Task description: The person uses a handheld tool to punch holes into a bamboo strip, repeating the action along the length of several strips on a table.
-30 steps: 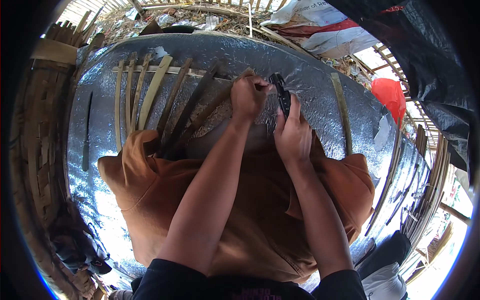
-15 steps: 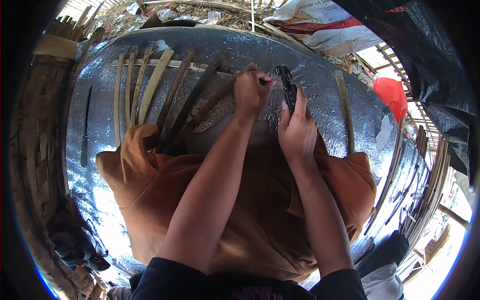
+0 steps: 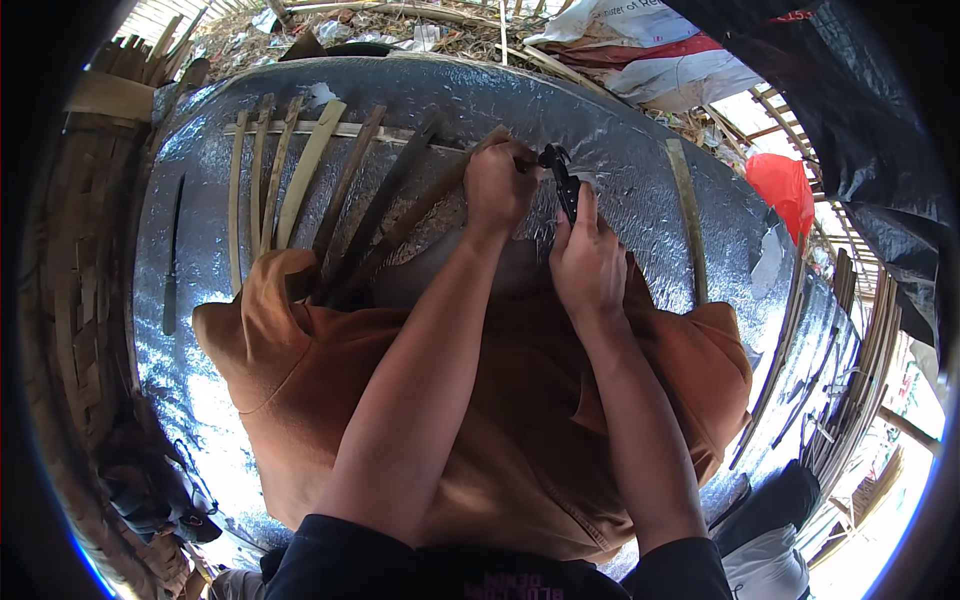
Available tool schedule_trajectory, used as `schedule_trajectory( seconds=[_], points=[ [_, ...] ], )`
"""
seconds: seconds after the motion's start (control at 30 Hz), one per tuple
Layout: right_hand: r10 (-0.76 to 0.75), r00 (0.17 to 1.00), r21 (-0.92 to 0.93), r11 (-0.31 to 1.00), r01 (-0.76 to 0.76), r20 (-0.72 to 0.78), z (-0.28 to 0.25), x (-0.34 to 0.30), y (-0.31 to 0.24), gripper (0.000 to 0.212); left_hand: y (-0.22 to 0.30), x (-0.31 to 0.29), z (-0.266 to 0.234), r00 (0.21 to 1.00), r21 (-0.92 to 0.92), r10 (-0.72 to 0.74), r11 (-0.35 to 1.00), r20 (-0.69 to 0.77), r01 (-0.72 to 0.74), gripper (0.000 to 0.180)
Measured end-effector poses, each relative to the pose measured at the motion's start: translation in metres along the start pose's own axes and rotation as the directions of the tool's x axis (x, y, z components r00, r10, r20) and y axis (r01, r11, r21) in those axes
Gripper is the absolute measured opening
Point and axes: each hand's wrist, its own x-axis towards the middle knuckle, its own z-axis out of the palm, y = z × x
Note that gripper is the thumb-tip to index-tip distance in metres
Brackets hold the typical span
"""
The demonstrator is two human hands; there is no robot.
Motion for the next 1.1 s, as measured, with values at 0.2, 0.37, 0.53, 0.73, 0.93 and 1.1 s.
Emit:
schedule_trajectory(
  seconds=[0.2, 0.37, 0.53, 0.73, 0.93, 1.1],
  points=[
    [0.000, 1.000, 0.011, 1.000, 0.000, -0.013, 0.0014, 0.0000, 0.0001, 0.049, -0.0017, 0.0013, 0.0014, 1.000, 0.009, 0.003, 1.000, 0.011, -0.003, 0.021],
    [0.024, 1.000, 0.029, 0.999, -0.023, -0.015, 0.0016, -0.0003, 0.0028, 0.047, -0.0014, 0.0010, 0.0022, 1.000, -0.052, 0.010, 0.999, 0.006, -0.009, 0.020],
    [0.015, 1.000, 0.048, 0.999, -0.015, -0.003, 0.0002, 0.0001, 0.0011, 0.047, -0.0019, 0.0011, 0.0012, 1.000, -0.004, -0.005, 1.000, 0.013, 0.005, 0.018],
    [0.034, 0.999, 0.058, 0.998, -0.036, 0.024, -0.0031, 0.0006, -0.0009, 0.047, -0.0037, 0.0020, 0.0036, 1.000, -0.014, -0.023, 1.000, 0.008, 0.023, 0.014],
    [-0.020, 0.997, 0.110, 0.994, 0.029, -0.081, -0.0016, 0.0019, 0.0001, 0.049, -0.0044, 0.0027, 0.0072, 0.997, -0.086, -0.080, 0.993, 0.010, 0.080, 0.013],
    [-0.065, 0.989, 0.100, 0.992, 0.078, -0.129, 0.0001, 0.0017, 0.0021, 0.050, -0.0048, 0.0014, 0.0067, 1.000, -0.014, -0.023, 1.000, -0.012, 0.022, 0.017]
  ],
)
